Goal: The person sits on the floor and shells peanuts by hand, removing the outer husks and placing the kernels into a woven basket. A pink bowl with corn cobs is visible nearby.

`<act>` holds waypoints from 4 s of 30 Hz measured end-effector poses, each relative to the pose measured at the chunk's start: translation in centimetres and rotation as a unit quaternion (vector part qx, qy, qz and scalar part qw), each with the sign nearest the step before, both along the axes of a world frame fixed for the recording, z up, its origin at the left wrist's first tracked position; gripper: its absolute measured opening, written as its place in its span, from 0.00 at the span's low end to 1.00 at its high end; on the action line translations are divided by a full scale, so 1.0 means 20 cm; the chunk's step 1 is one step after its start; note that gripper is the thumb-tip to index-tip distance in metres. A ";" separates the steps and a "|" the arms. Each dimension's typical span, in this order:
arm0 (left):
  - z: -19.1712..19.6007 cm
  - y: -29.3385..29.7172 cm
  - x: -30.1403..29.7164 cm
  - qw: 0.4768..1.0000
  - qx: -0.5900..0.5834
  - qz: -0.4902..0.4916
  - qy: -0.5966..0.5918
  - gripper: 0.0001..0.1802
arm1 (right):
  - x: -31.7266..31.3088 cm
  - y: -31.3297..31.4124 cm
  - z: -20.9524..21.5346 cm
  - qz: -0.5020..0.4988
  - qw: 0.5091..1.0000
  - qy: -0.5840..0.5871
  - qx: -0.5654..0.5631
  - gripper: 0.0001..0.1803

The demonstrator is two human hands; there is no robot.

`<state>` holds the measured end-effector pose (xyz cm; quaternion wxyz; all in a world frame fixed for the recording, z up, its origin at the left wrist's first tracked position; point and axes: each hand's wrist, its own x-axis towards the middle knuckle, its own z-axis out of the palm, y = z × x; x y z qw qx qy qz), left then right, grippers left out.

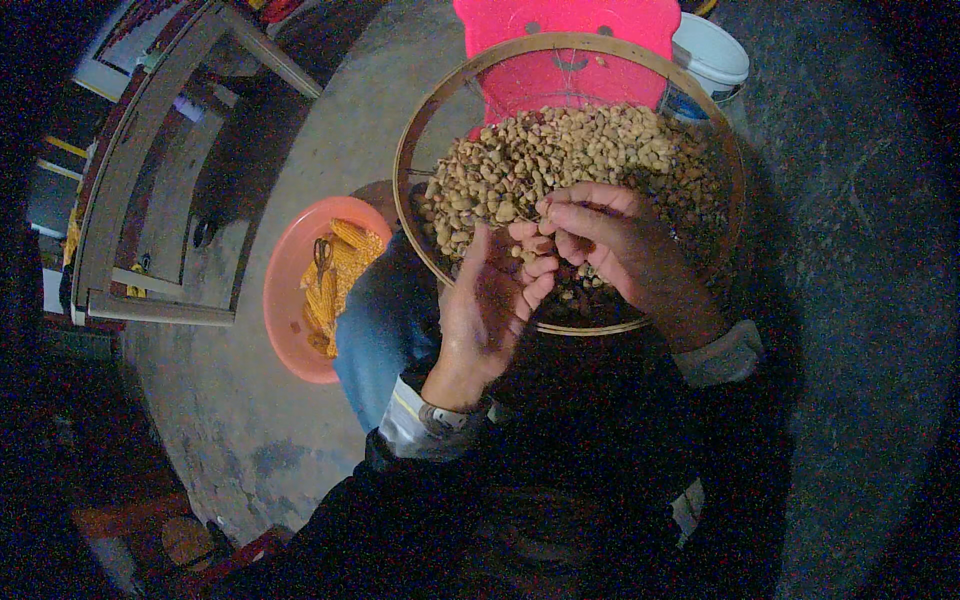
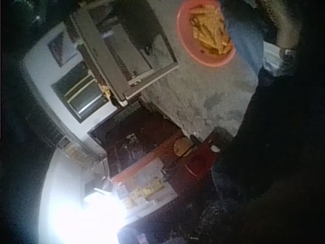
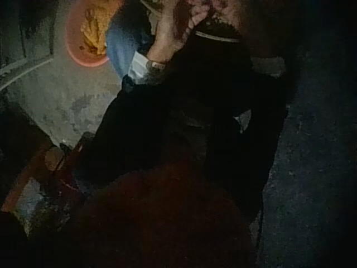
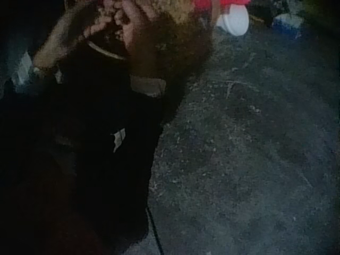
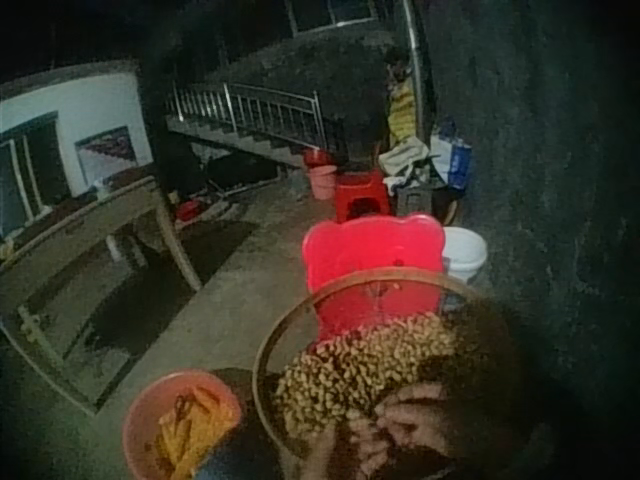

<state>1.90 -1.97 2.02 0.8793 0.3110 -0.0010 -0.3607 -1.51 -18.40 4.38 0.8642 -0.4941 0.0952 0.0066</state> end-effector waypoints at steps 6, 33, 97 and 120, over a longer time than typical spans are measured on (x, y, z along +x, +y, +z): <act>0.02 0.00 -0.03 0.995 0.045 0.078 -0.038 0.15 | 0.00 0.01 0.02 -0.006 0.991 0.001 -0.130 0.08; 0.04 -0.02 -0.04 0.949 0.179 0.116 -0.233 0.10 | -0.04 0.04 0.05 -0.053 0.872 -0.164 -0.458 0.06; 0.05 0.02 0.00 0.972 0.169 0.068 -0.146 0.06 | -0.07 0.05 -0.04 0.021 0.995 -0.024 -0.092 0.11; 0.02 0.04 0.03 0.996 0.083 0.035 -0.021 0.08 | -0.06 0.06 -0.02 -0.075 0.938 -0.071 -0.330 0.07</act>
